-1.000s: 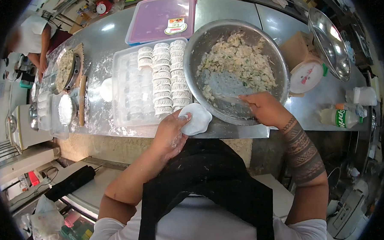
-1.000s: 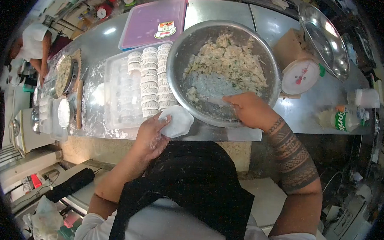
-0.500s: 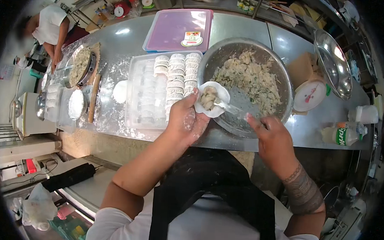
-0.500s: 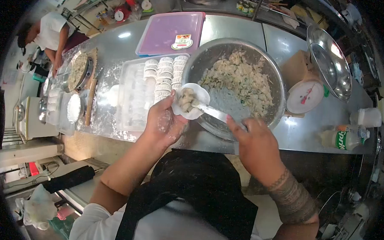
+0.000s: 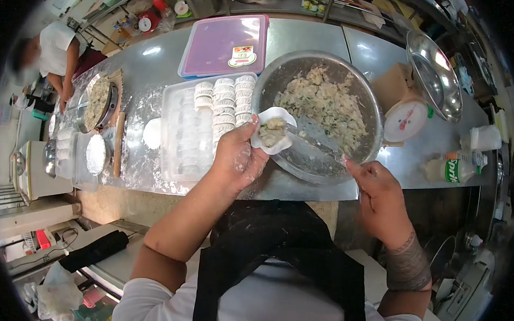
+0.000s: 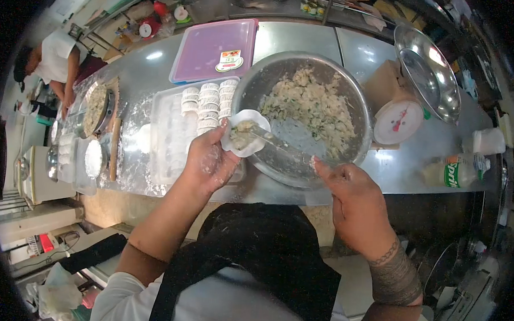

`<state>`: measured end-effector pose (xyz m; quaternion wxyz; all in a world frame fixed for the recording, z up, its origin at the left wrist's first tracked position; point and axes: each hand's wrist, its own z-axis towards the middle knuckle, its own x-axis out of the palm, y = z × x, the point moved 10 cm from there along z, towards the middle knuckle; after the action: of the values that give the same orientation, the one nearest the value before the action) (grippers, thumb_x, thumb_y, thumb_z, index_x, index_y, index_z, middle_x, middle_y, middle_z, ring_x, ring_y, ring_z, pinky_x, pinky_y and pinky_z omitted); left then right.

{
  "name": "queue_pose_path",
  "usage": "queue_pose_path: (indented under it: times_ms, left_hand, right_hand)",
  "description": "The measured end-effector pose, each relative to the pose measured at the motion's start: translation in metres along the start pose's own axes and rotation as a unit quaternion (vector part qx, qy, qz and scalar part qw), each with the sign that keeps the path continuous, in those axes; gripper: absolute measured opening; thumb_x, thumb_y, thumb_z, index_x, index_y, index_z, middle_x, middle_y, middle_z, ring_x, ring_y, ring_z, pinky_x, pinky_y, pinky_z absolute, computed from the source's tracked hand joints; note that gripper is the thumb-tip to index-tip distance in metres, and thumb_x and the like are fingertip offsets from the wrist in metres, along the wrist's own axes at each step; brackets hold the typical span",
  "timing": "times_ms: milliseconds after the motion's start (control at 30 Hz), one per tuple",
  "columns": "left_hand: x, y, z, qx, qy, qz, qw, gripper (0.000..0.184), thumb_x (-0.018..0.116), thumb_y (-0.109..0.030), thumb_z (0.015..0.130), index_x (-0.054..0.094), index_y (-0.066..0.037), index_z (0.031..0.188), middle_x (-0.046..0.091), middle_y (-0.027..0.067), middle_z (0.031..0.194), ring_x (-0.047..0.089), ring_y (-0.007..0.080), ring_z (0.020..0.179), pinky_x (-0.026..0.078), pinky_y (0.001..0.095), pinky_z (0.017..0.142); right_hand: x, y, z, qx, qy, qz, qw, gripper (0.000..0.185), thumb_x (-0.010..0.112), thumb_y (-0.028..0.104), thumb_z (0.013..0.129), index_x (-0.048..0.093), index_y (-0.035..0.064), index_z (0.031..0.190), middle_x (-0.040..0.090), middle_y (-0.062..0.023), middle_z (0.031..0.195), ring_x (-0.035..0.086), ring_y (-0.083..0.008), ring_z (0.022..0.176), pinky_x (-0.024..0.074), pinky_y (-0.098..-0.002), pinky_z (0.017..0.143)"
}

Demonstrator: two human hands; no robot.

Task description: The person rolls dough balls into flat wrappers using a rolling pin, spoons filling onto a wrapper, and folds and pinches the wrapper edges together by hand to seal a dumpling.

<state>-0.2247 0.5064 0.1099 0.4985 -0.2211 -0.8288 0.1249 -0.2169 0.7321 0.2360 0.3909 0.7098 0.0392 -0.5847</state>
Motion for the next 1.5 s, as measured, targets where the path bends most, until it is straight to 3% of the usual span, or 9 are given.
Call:
queue_pose_path:
  times_ms: [133, 233, 367, 467, 567, 667, 800, 1067, 1500]
  left_hand:
    - [0.02, 0.006, -0.002, -0.03, 0.024, 0.038, 0.999, 0.042, 0.043, -0.02, 0.113, 0.044, 0.013, 0.14, 0.058, 0.0254, 0.139, 0.059, 0.0371, 0.131, 0.046, 0.0494, 0.118]
    - [0.021, 0.01, 0.004, -0.031, 0.027, 0.03, 0.999, 0.043, 0.043, -0.019, 0.113, 0.044, 0.013, 0.141, 0.056, 0.0261, 0.141, 0.059, 0.0369, 0.132, 0.046, 0.0492, 0.119]
    - [0.012, 0.022, 0.022, -0.066, 0.038, -0.008, 0.997, 0.043, 0.044, -0.019, 0.112, 0.043, 0.012, 0.142, 0.055, 0.026, 0.143, 0.058, 0.0368, 0.133, 0.046, 0.05, 0.118]
    - [0.017, 0.029, 0.025, -0.071, 0.037, -0.013, 0.997, 0.042, 0.044, -0.019, 0.112, 0.044, 0.01, 0.142, 0.056, 0.0254, 0.142, 0.059, 0.0366, 0.133, 0.046, 0.0506, 0.118]
    - [0.019, 0.035, 0.027, -0.077, 0.048, 0.013, 0.996, 0.041, 0.043, -0.02, 0.112, 0.044, 0.008, 0.142, 0.056, 0.0242, 0.142, 0.058, 0.0368, 0.132, 0.046, 0.0515, 0.117]
    - [0.02, 0.046, 0.023, -0.104, 0.035, -0.003, 0.994, 0.04, 0.042, -0.021, 0.112, 0.045, 0.005, 0.142, 0.057, 0.0231, 0.142, 0.058, 0.0372, 0.133, 0.045, 0.0525, 0.117]
    - [0.032, 0.058, 0.017, -0.092, 0.055, -0.064, 0.992, 0.04, 0.041, -0.022, 0.113, 0.045, 0.004, 0.142, 0.057, 0.0219, 0.14, 0.057, 0.0371, 0.133, 0.045, 0.0537, 0.117]
    - [0.025, 0.054, 0.001, -0.044, -0.003, -0.027, 0.999, 0.044, 0.04, -0.027, 0.114, 0.043, 0.006, 0.142, 0.055, 0.0257, 0.141, 0.055, 0.0386, 0.135, 0.043, 0.0542, 0.12]
    - [0.018, 0.039, 0.001, -0.036, 0.036, -0.081, 0.995, 0.043, 0.042, -0.028, 0.113, 0.046, 0.006, 0.139, 0.057, 0.0272, 0.141, 0.058, 0.0398, 0.132, 0.047, 0.0548, 0.117]
  right_hand:
    - [0.017, -0.012, 0.003, -0.005, 0.017, 0.028, 0.999, 0.065, 0.053, -0.012, 0.086, 0.062, 0.0147, 0.145, 0.064, -0.0188, 0.098, 0.066, -0.0374, 0.091, 0.056, -0.0425, 0.085]
    - [0.012, -0.063, -0.007, 0.039, -0.099, 0.125, 0.986, 0.062, 0.051, -0.014, 0.088, 0.063, 0.0111, 0.143, 0.064, -0.0187, 0.096, 0.066, -0.0344, 0.09, 0.0545, -0.0373, 0.089]
    - [0.006, -0.096, -0.024, 0.119, -0.076, 0.11, 0.984, 0.058, 0.053, -0.014, 0.09, 0.066, 0.0105, 0.141, 0.063, -0.0164, 0.092, 0.065, -0.0319, 0.086, 0.0532, -0.0331, 0.085]
    - [-0.004, -0.075, -0.023, 0.103, -0.081, 0.055, 0.99, 0.058, 0.058, -0.01, 0.088, 0.068, 0.0148, 0.139, 0.063, -0.0148, 0.092, 0.065, -0.0319, 0.086, 0.0548, -0.0355, 0.081]
    - [-0.009, -0.033, -0.021, -0.001, -0.08, -0.084, 0.993, 0.06, 0.065, -0.005, 0.083, 0.07, 0.0211, 0.137, 0.063, -0.0129, 0.093, 0.065, -0.0311, 0.086, 0.0561, -0.0397, 0.077]
    - [-0.01, -0.009, -0.021, -0.062, -0.074, -0.101, 0.99, 0.062, 0.068, -0.001, 0.08, 0.07, 0.0253, 0.136, 0.064, -0.0118, 0.097, 0.066, -0.0302, 0.086, 0.0568, -0.0427, 0.075]
    - [-0.013, -0.01, -0.02, -0.074, -0.07, -0.153, 0.983, 0.064, 0.069, 0.0, 0.079, 0.069, 0.0256, 0.138, 0.065, -0.0107, 0.1, 0.066, -0.0294, 0.088, 0.0565, -0.0412, 0.076]
    - [-0.018, -0.02, -0.021, -0.083, -0.041, -0.199, 0.976, 0.064, 0.068, 0.0, 0.079, 0.068, 0.0236, 0.139, 0.064, -0.011, 0.101, 0.065, -0.0295, 0.09, 0.0558, -0.0414, 0.074]
    - [-0.018, -0.032, -0.009, -0.007, 0.005, 0.019, 1.0, 0.062, 0.06, -0.005, 0.087, 0.063, 0.0215, 0.143, 0.062, -0.0161, 0.096, 0.065, -0.0358, 0.088, 0.0538, -0.0463, 0.076]
